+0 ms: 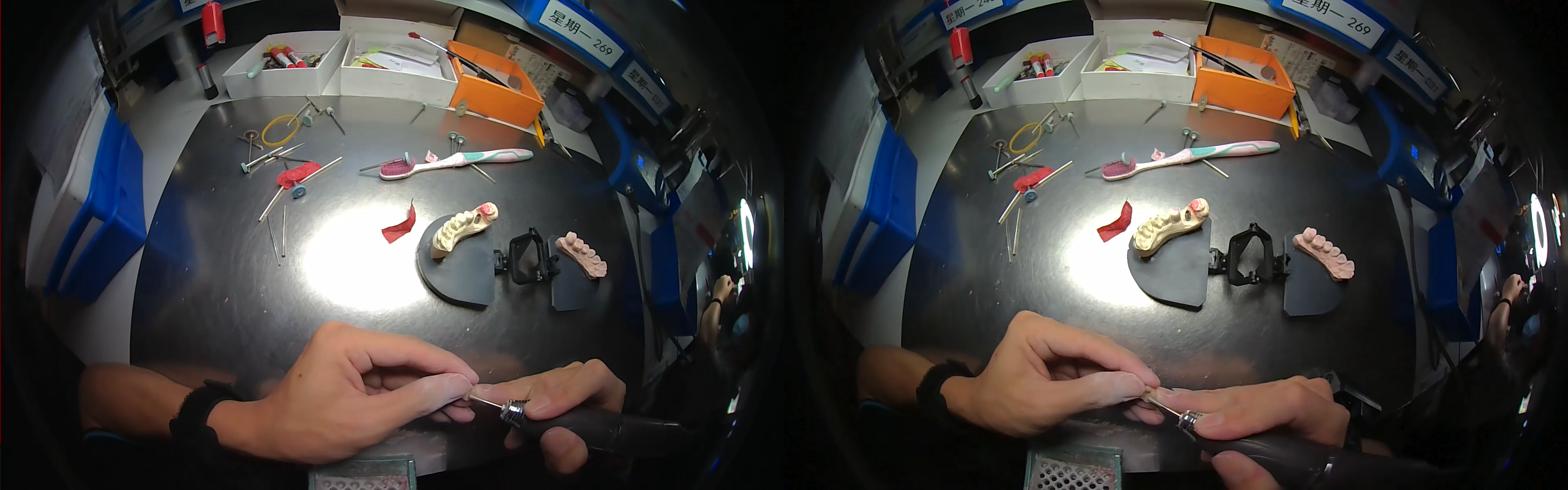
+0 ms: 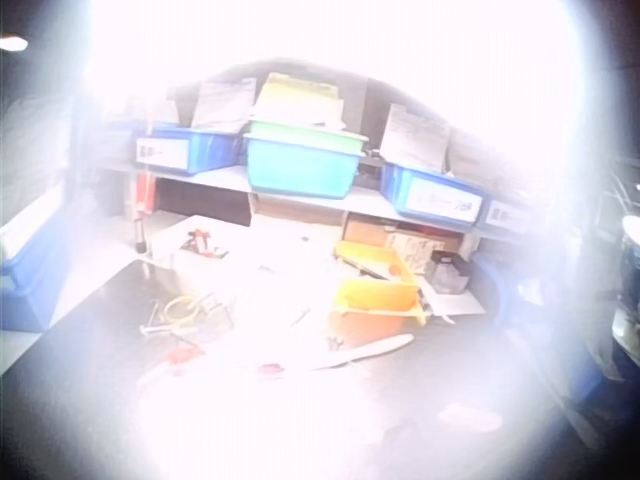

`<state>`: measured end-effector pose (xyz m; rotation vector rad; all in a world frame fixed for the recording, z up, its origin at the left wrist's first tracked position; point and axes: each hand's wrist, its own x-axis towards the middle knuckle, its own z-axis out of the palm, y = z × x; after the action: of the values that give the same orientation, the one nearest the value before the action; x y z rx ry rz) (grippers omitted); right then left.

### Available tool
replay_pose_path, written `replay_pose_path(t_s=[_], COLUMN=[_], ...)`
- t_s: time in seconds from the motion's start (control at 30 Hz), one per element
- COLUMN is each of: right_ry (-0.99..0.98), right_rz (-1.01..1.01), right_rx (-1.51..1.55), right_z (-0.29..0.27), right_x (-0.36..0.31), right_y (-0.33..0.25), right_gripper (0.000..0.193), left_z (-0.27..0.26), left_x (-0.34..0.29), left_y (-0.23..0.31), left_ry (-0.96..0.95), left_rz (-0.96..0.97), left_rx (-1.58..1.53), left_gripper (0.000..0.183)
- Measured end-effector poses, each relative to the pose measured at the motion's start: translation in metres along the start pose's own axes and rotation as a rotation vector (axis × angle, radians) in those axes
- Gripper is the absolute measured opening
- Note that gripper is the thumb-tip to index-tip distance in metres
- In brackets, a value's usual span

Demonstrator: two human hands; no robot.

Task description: Using a rotary tool to grind and polish a small dental crown component and fitting it into a dental plaster model.

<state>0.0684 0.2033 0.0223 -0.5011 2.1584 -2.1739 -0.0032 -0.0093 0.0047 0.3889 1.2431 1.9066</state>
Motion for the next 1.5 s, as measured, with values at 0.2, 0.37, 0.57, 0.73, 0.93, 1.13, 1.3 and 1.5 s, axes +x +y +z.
replay_pose_path(t_s=[0.2, 0.37, 0.57, 0.73, 0.93, 1.13, 1.3, 1.5], right_ry=[-0.011, -0.046, 0.084, -0.116, -0.086, -0.078, -0.108, -0.063], right_rz=[0.005, -0.075, -0.147, -0.329, -0.344, -0.382, -0.36, -0.421], right_rx=[-0.031, 0.026, -0.032, -0.132, -0.057, -0.128, -0.136, -0.063], right_z=[0.0, -0.001, 0.007, -0.007, -0.006, -0.006, -0.007, -0.005], right_x=[0.001, 0.004, 0.0, 0.008, 0.006, 0.004, 0.003, 0.002], right_y=[0.0, 0.001, 0.006, 0.007, 0.019, 0.028, 0.025, 0.032], right_gripper=[0.019, 0.025, 0.029, 0.033, 0.029, 0.028, 0.025, 0.024], left_z=[0.0, 0.0, 0.0, -0.003, -0.002, -0.001, -0.001, 0.0], left_x=[0.0, 0.0, 0.001, 0.002, 0.001, 0.001, 0.0, 0.001], left_y=[0.0, 0.001, -0.001, -0.001, 0.0, -0.001, -0.001, -0.001], left_ry=[0.005, 0.001, 0.005, -0.062, -0.071, -0.05, -0.048, -0.042], left_rz=[-0.012, -0.009, 0.001, 0.0, -0.056, -0.064, -0.057, -0.042], left_rx=[0.007, -0.04, -0.169, -0.136, -0.225, -0.214, -0.164, -0.166], left_gripper=[0.019, 0.02, 0.021, 0.027, 0.027, 0.027, 0.025, 0.025])
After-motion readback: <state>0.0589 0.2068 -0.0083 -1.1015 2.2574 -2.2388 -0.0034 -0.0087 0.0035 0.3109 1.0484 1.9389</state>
